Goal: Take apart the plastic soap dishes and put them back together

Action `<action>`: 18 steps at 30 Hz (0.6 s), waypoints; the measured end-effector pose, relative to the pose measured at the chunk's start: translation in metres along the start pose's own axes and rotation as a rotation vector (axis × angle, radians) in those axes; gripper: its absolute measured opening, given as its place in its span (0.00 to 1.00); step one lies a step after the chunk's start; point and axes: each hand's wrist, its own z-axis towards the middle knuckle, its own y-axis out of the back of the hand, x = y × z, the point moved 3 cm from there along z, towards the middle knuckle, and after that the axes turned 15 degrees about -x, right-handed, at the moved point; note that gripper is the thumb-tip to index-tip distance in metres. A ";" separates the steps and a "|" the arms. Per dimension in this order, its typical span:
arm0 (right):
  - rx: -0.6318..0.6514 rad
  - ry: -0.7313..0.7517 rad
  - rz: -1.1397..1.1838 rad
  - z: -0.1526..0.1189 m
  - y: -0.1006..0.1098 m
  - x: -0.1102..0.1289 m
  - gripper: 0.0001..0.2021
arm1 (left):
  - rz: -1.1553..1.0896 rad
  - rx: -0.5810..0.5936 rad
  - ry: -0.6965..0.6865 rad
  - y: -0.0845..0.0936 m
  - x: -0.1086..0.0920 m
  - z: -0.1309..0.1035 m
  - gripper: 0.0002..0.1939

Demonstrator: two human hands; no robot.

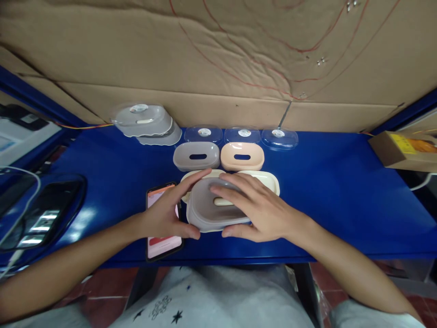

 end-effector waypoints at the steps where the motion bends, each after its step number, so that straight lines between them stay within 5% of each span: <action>1: 0.010 -0.007 0.016 -0.001 0.000 -0.001 0.39 | 0.003 0.002 0.011 0.000 0.000 0.000 0.66; 9: 0.009 -0.108 0.202 0.005 0.028 -0.015 0.32 | 0.037 0.022 0.029 -0.001 -0.007 0.001 0.69; 14: -0.082 -0.246 -0.220 -0.002 0.081 -0.046 0.25 | 0.198 0.082 -0.069 -0.003 -0.012 0.001 0.59; 18: -0.004 -0.426 -0.543 -0.028 0.101 -0.091 0.24 | 0.269 0.146 -0.133 -0.007 -0.013 -0.002 0.55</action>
